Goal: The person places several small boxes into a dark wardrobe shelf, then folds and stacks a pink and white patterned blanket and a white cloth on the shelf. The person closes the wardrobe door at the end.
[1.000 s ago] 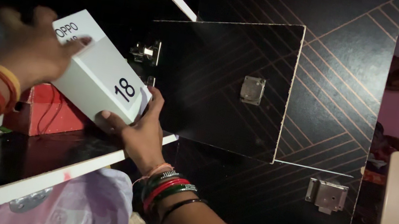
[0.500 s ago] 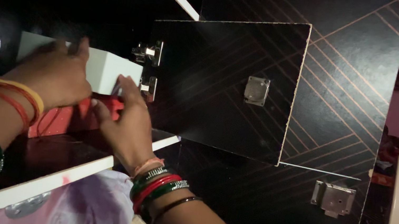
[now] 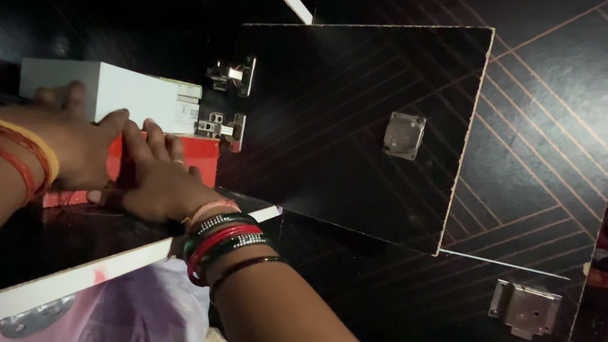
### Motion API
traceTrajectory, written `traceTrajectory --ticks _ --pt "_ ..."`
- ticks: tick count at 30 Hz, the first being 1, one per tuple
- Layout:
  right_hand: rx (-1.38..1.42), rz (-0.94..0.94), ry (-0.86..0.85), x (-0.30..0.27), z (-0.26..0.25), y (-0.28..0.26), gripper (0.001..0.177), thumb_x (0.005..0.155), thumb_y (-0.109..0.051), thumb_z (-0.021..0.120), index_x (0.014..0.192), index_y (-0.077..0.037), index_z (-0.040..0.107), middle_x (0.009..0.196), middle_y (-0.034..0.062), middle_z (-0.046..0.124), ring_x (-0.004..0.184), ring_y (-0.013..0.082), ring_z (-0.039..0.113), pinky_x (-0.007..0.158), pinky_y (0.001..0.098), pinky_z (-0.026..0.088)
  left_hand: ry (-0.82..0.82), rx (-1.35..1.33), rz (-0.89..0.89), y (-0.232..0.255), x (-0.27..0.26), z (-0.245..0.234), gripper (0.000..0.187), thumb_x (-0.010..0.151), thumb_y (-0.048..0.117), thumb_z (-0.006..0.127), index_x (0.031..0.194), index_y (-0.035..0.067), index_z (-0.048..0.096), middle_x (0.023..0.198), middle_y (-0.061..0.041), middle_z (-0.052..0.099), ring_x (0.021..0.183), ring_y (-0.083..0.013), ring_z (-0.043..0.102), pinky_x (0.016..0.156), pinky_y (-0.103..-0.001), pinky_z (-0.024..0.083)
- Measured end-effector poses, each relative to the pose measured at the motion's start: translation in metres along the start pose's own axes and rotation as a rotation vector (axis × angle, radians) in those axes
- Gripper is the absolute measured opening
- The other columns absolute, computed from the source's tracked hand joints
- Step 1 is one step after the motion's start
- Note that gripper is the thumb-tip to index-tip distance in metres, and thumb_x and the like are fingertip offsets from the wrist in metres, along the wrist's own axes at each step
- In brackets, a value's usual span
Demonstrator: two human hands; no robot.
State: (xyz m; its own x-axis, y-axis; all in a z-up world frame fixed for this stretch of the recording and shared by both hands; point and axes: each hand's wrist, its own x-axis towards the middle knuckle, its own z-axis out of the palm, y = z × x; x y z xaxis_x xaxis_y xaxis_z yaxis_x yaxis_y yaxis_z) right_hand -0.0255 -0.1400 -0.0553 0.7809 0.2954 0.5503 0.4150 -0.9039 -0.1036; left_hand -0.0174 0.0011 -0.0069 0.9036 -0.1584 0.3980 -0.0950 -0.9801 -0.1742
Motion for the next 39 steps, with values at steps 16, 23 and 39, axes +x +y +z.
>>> traceTrajectory --ticks 16,23,39 --pt "0.088 0.256 -0.138 0.038 0.029 0.033 0.117 0.090 -0.074 0.042 0.159 -0.009 -0.026 0.163 0.0382 -0.003 0.151 0.0526 0.012 0.118 0.0623 0.023 0.137 0.402 0.026 0.002 -0.020 -0.001 0.116 0.079 0.035 0.079 0.166 0.041 0.003 0.172 -0.017 -0.004 0.157 -0.0351 0.001 0.115 -0.063 0.018" --pt "0.097 0.218 -0.090 0.035 0.030 0.037 0.122 0.086 -0.076 0.046 0.162 -0.008 -0.022 0.164 0.0388 0.004 0.149 0.0537 0.023 0.117 0.0594 0.031 0.073 0.864 0.217 0.014 -0.037 -0.046 0.092 0.095 0.063 0.056 0.167 0.029 0.011 0.177 -0.011 -0.010 0.162 -0.0305 -0.010 0.122 -0.068 0.008" --pt "0.165 0.078 -0.103 0.037 0.036 0.050 0.131 0.085 -0.073 0.060 0.163 0.002 -0.015 0.161 0.0422 0.001 0.154 0.0527 0.002 0.120 0.0594 0.022 0.198 0.543 0.076 0.015 0.015 -0.008 0.086 0.091 0.072 0.047 0.163 0.032 0.026 0.177 -0.013 0.005 0.162 -0.0357 0.009 0.118 -0.061 0.025"
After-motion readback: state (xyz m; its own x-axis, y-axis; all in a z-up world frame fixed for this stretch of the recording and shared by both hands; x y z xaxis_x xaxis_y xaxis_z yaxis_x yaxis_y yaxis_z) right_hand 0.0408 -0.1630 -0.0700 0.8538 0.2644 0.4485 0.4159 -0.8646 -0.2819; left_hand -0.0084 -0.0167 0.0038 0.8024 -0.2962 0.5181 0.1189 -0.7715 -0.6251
